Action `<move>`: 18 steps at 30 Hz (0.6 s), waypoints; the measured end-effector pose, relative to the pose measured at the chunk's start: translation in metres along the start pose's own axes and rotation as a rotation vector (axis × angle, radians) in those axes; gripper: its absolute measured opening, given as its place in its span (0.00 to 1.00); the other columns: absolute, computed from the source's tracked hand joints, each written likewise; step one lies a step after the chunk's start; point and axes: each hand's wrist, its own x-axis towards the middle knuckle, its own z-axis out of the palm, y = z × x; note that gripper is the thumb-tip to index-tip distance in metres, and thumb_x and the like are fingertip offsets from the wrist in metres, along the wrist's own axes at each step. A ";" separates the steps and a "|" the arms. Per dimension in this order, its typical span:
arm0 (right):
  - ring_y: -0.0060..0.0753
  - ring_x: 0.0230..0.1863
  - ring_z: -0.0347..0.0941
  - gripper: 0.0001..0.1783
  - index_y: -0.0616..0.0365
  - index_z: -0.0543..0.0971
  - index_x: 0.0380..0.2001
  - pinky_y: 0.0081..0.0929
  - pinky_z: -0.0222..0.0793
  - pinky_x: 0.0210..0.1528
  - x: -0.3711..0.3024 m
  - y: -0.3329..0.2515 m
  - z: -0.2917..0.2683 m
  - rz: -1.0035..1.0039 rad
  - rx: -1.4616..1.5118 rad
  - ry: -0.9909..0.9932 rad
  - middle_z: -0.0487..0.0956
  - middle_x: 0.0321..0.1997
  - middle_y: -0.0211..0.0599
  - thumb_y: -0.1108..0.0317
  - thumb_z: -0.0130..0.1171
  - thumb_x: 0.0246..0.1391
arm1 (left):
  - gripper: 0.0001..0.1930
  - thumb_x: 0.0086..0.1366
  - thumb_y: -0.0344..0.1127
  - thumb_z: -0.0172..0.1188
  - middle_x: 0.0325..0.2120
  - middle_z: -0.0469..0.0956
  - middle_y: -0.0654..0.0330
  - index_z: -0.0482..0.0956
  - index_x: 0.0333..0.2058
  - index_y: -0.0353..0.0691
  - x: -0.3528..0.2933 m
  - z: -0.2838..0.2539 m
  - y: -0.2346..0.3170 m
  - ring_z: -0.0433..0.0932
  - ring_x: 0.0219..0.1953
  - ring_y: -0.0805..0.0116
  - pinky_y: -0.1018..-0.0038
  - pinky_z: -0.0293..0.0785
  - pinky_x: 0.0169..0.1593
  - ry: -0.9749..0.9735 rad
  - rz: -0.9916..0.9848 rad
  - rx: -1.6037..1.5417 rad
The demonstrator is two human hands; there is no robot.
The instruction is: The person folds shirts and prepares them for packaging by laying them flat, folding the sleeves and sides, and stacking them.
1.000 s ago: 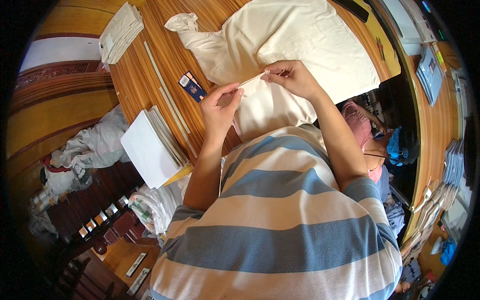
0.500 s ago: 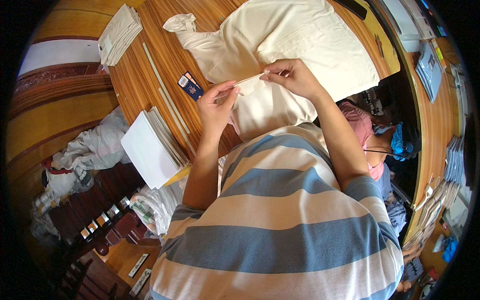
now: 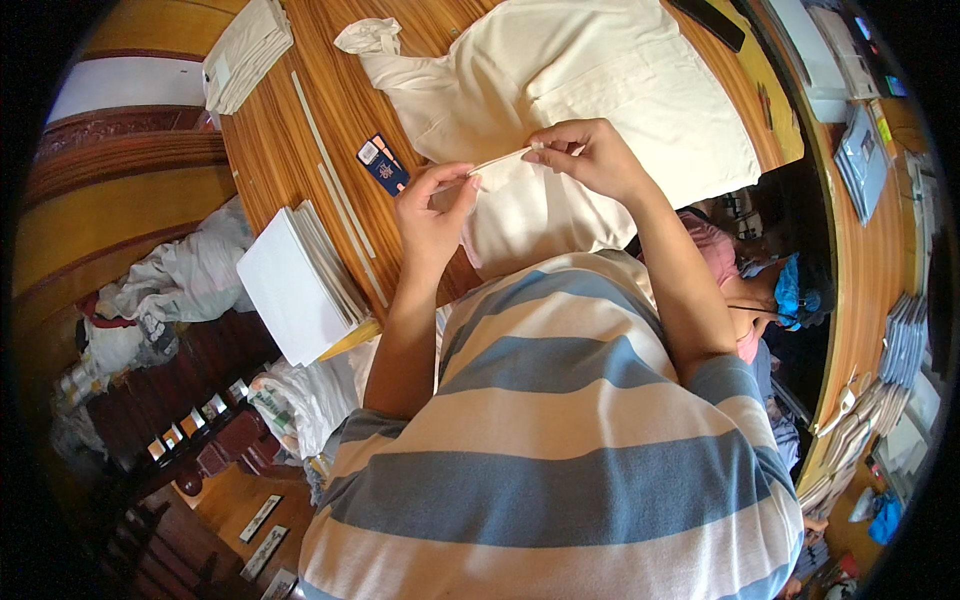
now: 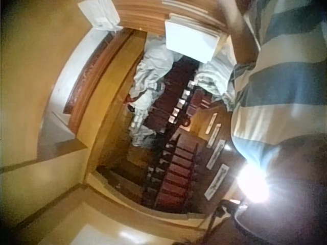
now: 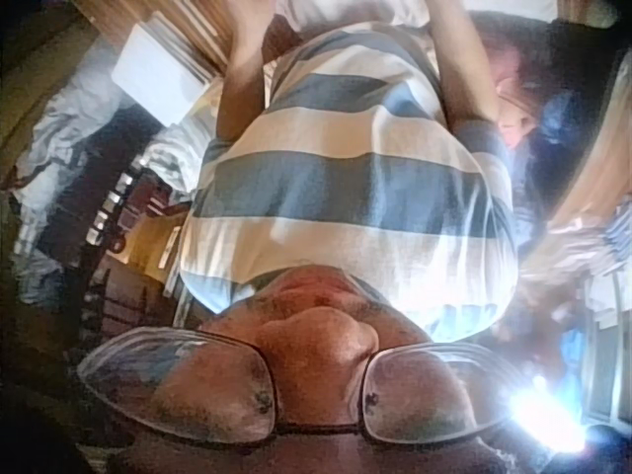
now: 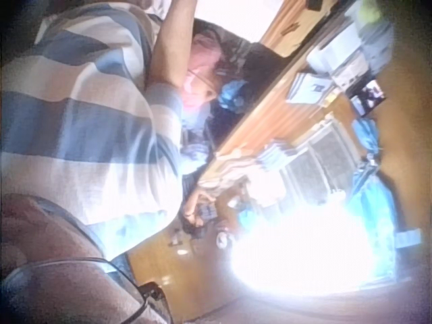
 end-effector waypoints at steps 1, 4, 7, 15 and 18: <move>0.21 0.32 0.79 0.12 0.61 0.89 0.44 0.23 0.75 0.37 -0.001 0.001 0.000 -0.011 0.019 0.010 0.87 0.33 0.34 0.66 0.71 0.59 | 0.10 0.63 0.25 0.72 0.37 0.85 0.61 0.86 0.43 0.35 -0.001 0.002 0.000 0.82 0.41 0.74 0.76 0.78 0.49 0.002 -0.004 -0.003; 0.22 0.33 0.80 0.13 0.61 0.88 0.44 0.23 0.76 0.39 -0.002 0.007 0.000 -0.011 0.064 -0.001 0.88 0.33 0.35 0.65 0.72 0.59 | 0.10 0.63 0.25 0.72 0.37 0.85 0.61 0.86 0.43 0.36 -0.005 0.006 0.003 0.82 0.42 0.74 0.76 0.77 0.49 0.001 -0.023 -0.015; 0.23 0.35 0.81 0.14 0.62 0.88 0.45 0.24 0.77 0.41 0.000 0.010 -0.001 0.017 0.107 -0.010 0.88 0.35 0.36 0.65 0.72 0.59 | 0.10 0.63 0.25 0.72 0.37 0.85 0.62 0.85 0.43 0.35 -0.007 0.009 0.005 0.82 0.42 0.74 0.76 0.77 0.49 -0.007 -0.047 -0.035; 0.20 0.39 0.80 0.14 0.63 0.87 0.47 0.22 0.76 0.43 0.000 0.014 -0.001 0.123 0.124 -0.041 0.88 0.40 0.35 0.66 0.70 0.62 | 0.11 0.66 0.24 0.70 0.38 0.86 0.58 0.83 0.46 0.30 0.000 0.008 -0.008 0.83 0.39 0.75 0.80 0.78 0.44 -0.110 -0.379 -0.451; 0.25 0.39 0.81 0.15 0.59 0.88 0.46 0.24 0.76 0.46 -0.002 0.007 0.002 0.087 0.003 -0.009 0.86 0.39 0.36 0.65 0.72 0.59 | 0.12 0.66 0.23 0.69 0.39 0.85 0.58 0.82 0.47 0.29 0.000 0.007 -0.017 0.82 0.39 0.76 0.81 0.78 0.44 -0.136 -0.388 -0.500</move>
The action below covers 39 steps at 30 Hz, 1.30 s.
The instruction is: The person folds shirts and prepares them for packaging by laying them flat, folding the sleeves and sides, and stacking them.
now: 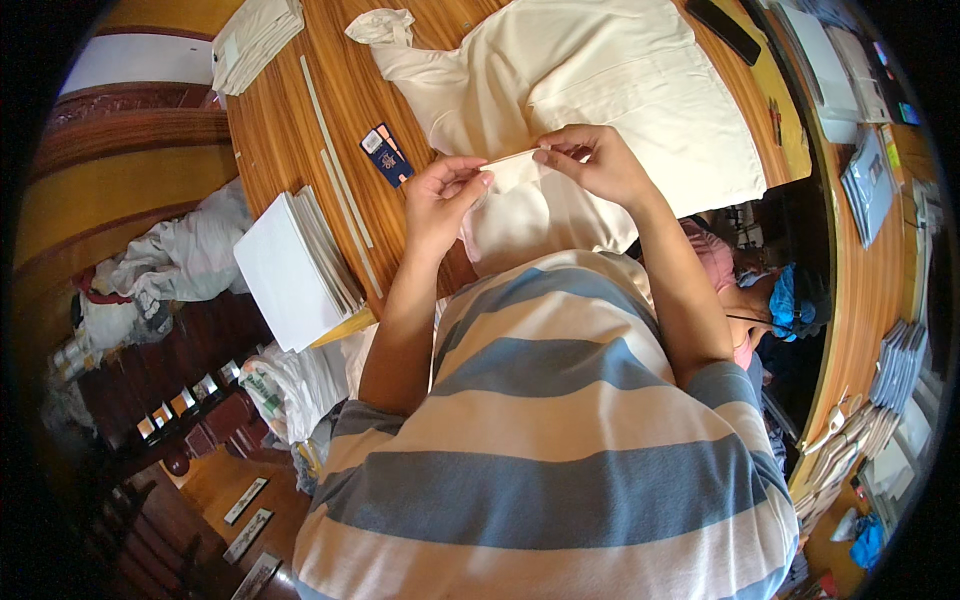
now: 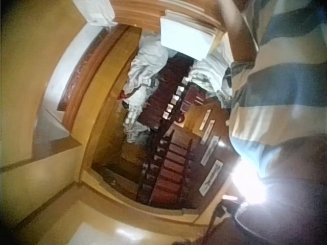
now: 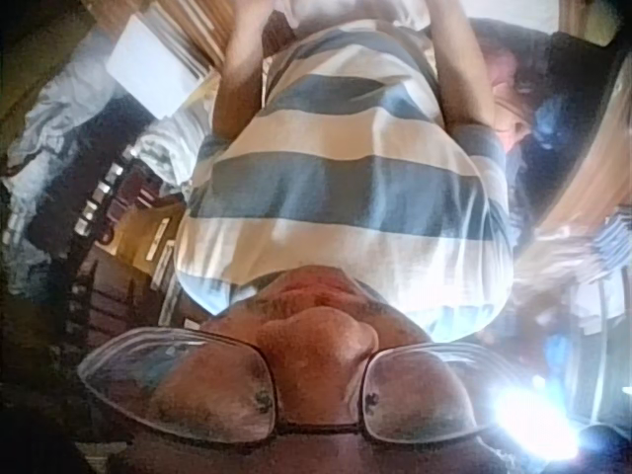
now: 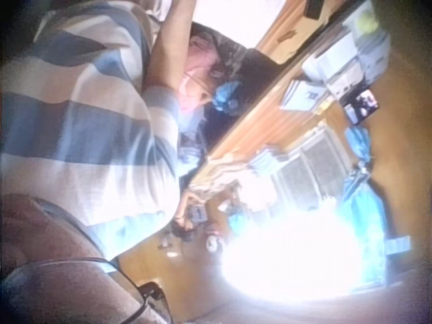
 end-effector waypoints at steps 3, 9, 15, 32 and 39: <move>0.36 0.41 0.80 0.15 0.55 0.89 0.45 0.30 0.76 0.51 0.000 -0.011 0.004 -0.331 -0.298 0.147 0.84 0.38 0.36 0.64 0.73 0.55 | 0.13 0.65 0.23 0.69 0.40 0.85 0.60 0.82 0.48 0.31 0.000 -0.002 -0.005 0.82 0.42 0.76 0.79 0.78 0.48 -0.038 0.043 0.075; 0.46 0.41 0.80 0.11 0.56 0.88 0.36 0.40 0.74 0.49 0.018 -0.018 0.031 -0.602 -0.173 0.028 0.85 0.35 0.40 0.63 0.74 0.52 | 0.19 0.64 0.22 0.69 0.40 0.86 0.60 0.79 0.53 0.36 -0.002 0.008 0.008 0.83 0.46 0.73 0.75 0.77 0.53 -0.030 0.208 0.291; 0.43 0.44 0.79 0.10 0.60 0.87 0.39 0.37 0.74 0.50 0.014 -0.012 0.032 -0.449 -0.114 -0.038 0.84 0.37 0.41 0.67 0.72 0.57 | 0.19 0.65 0.24 0.69 0.40 0.86 0.58 0.78 0.54 0.37 -0.007 0.010 0.013 0.84 0.45 0.71 0.74 0.77 0.53 0.001 0.220 0.406; 0.29 0.43 0.80 0.10 0.60 0.88 0.41 0.29 0.72 0.49 -0.001 -0.006 0.035 -0.120 0.112 0.030 0.87 0.39 0.38 0.65 0.70 0.60 | 0.12 0.68 0.32 0.70 0.38 0.87 0.59 0.86 0.46 0.31 -0.003 0.020 -0.004 0.84 0.40 0.74 0.77 0.79 0.47 0.101 0.218 0.435; 0.29 0.45 0.80 0.09 0.62 0.87 0.41 0.29 0.72 0.54 -0.007 -0.011 0.040 -0.133 0.074 0.106 0.86 0.40 0.37 0.68 0.70 0.61 | 0.11 0.69 0.31 0.69 0.37 0.88 0.59 0.86 0.46 0.30 -0.002 0.020 0.000 0.84 0.39 0.75 0.77 0.79 0.46 0.053 0.236 0.391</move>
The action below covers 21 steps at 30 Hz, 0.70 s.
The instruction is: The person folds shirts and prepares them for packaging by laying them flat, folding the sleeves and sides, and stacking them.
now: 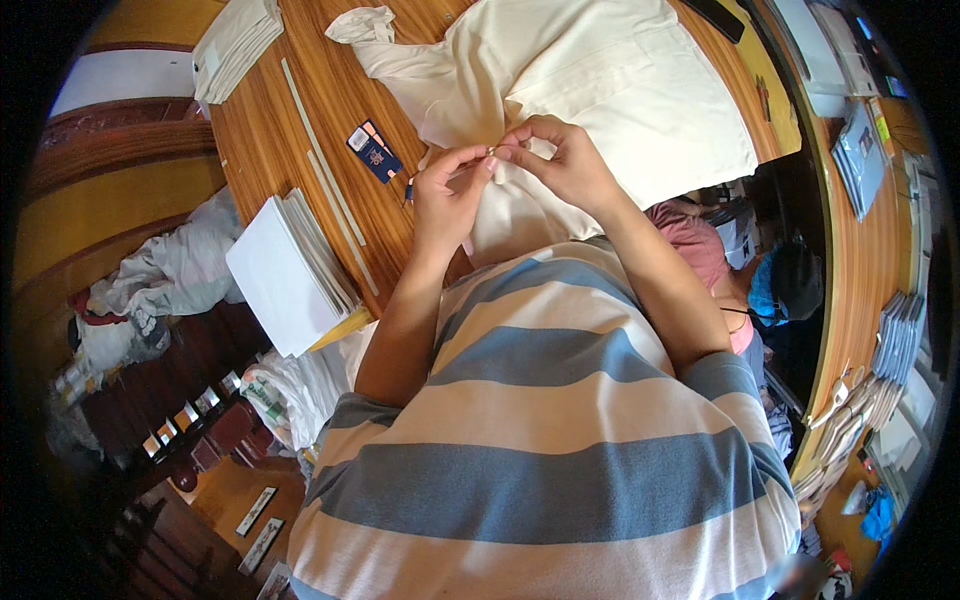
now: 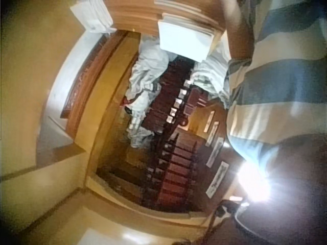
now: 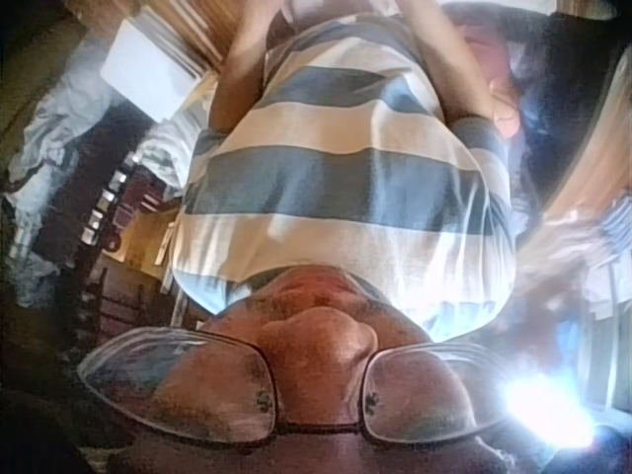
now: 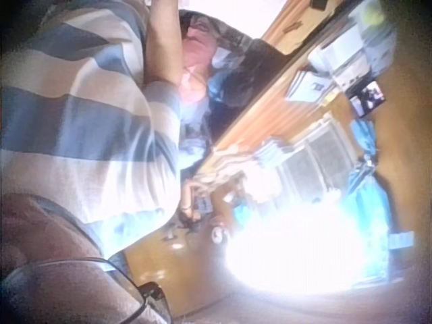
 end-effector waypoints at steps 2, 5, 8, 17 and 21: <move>0.31 0.45 0.80 0.09 0.62 0.87 0.40 0.30 0.72 0.54 -0.001 -0.001 0.000 -0.035 -0.018 0.006 0.86 0.39 0.38 0.68 0.70 0.61 | 0.11 0.68 0.31 0.70 0.37 0.87 0.57 0.86 0.45 0.30 0.000 -0.001 0.002 0.84 0.39 0.73 0.76 0.79 0.46 -0.002 0.001 0.008; 0.35 0.44 0.80 0.08 0.62 0.86 0.38 0.32 0.73 0.53 0.000 0.002 -0.003 -0.168 -0.090 -0.009 0.85 0.39 0.39 0.69 0.71 0.59 | 0.10 0.67 0.31 0.70 0.37 0.86 0.54 0.86 0.43 0.31 0.000 -0.005 0.003 0.85 0.41 0.68 0.73 0.79 0.48 0.007 -0.010 0.005; 0.41 0.44 0.80 0.08 0.61 0.86 0.36 0.35 0.74 0.53 0.002 0.010 -0.018 -0.330 -0.268 -0.042 0.85 0.38 0.40 0.69 0.72 0.55 | 0.10 0.67 0.31 0.70 0.37 0.85 0.54 0.84 0.43 0.31 -0.001 -0.011 -0.004 0.85 0.41 0.67 0.72 0.79 0.48 0.005 0.027 0.024; 0.44 0.49 0.78 0.10 0.54 0.86 0.36 0.40 0.70 0.57 0.009 0.009 -0.009 -0.485 -0.443 -0.011 0.84 0.42 0.35 0.63 0.72 0.54 | 0.09 0.69 0.33 0.67 0.37 0.84 0.54 0.82 0.43 0.33 -0.004 -0.027 -0.006 0.84 0.41 0.64 0.70 0.78 0.48 -0.001 0.073 0.096; 0.45 0.49 0.77 0.09 0.57 0.85 0.37 0.41 0.70 0.57 0.017 0.022 -0.008 -0.460 -0.472 -0.037 0.84 0.42 0.38 0.66 0.71 0.54 | 0.09 0.69 0.33 0.67 0.37 0.84 0.52 0.83 0.43 0.35 -0.006 -0.029 -0.009 0.83 0.41 0.58 0.67 0.77 0.47 0.032 0.142 0.173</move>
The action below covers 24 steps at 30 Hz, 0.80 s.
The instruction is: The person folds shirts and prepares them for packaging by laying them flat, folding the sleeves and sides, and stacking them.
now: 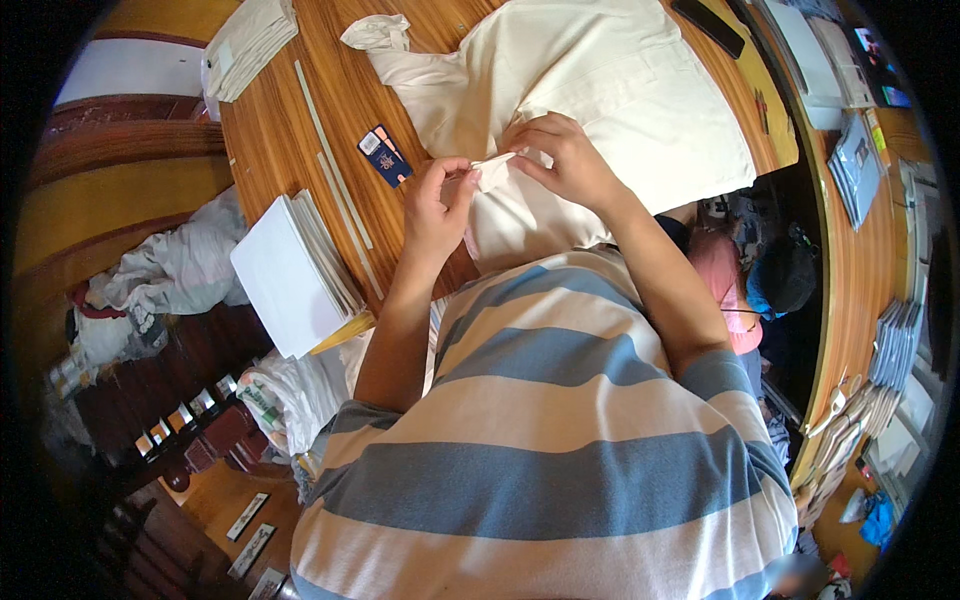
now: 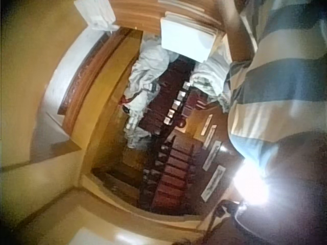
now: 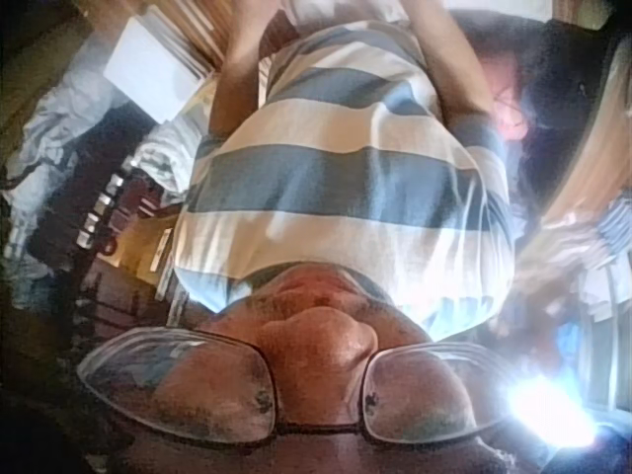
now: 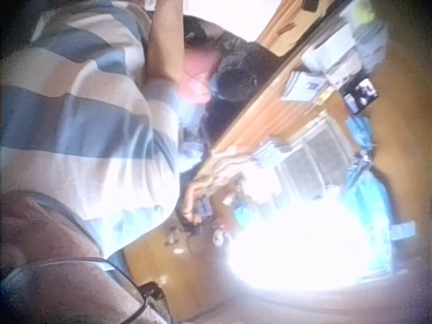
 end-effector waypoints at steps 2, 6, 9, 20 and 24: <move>0.45 0.49 0.78 0.09 0.58 0.85 0.37 0.41 0.71 0.56 0.002 0.000 -0.006 -0.006 -0.006 -0.026 0.84 0.41 0.39 0.68 0.71 0.55 | 0.09 0.68 0.33 0.67 0.37 0.84 0.51 0.83 0.43 0.35 0.001 -0.003 0.004 0.83 0.41 0.55 0.65 0.77 0.48 0.013 0.057 0.060; 0.45 0.49 0.77 0.07 0.58 0.84 0.37 0.40 0.70 0.58 0.010 -0.002 -0.026 -0.055 -0.015 -0.087 0.84 0.41 0.38 0.68 0.70 0.56 | 0.08 0.67 0.31 0.66 0.38 0.84 0.52 0.83 0.42 0.36 0.003 -0.005 0.005 0.81 0.43 0.52 0.62 0.75 0.50 0.024 0.161 0.172; 0.45 0.50 0.77 0.07 0.58 0.84 0.36 0.41 0.68 0.61 0.018 -0.005 -0.038 -0.045 -0.039 -0.147 0.83 0.41 0.38 0.68 0.69 0.57 | 0.08 0.68 0.30 0.66 0.39 0.83 0.52 0.83 0.43 0.34 0.004 -0.002 0.011 0.81 0.42 0.55 0.65 0.76 0.49 0.053 0.186 0.193; 0.46 0.54 0.75 0.08 0.56 0.84 0.36 0.48 0.62 0.69 0.021 -0.011 -0.050 -0.074 -0.099 -0.112 0.83 0.40 0.36 0.63 0.68 0.59 | 0.08 0.71 0.28 0.65 0.37 0.83 0.58 0.82 0.45 0.33 0.000 0.010 0.003 0.81 0.40 0.70 0.74 0.76 0.47 0.076 0.036 -0.011; 0.47 0.54 0.76 0.09 0.57 0.84 0.36 0.48 0.63 0.68 0.021 -0.016 -0.053 -0.081 -0.131 -0.099 0.83 0.41 0.38 0.63 0.68 0.58 | 0.08 0.72 0.28 0.64 0.37 0.84 0.63 0.82 0.47 0.33 -0.003 0.015 -0.003 0.80 0.39 0.76 0.77 0.76 0.46 0.062 -0.103 -0.231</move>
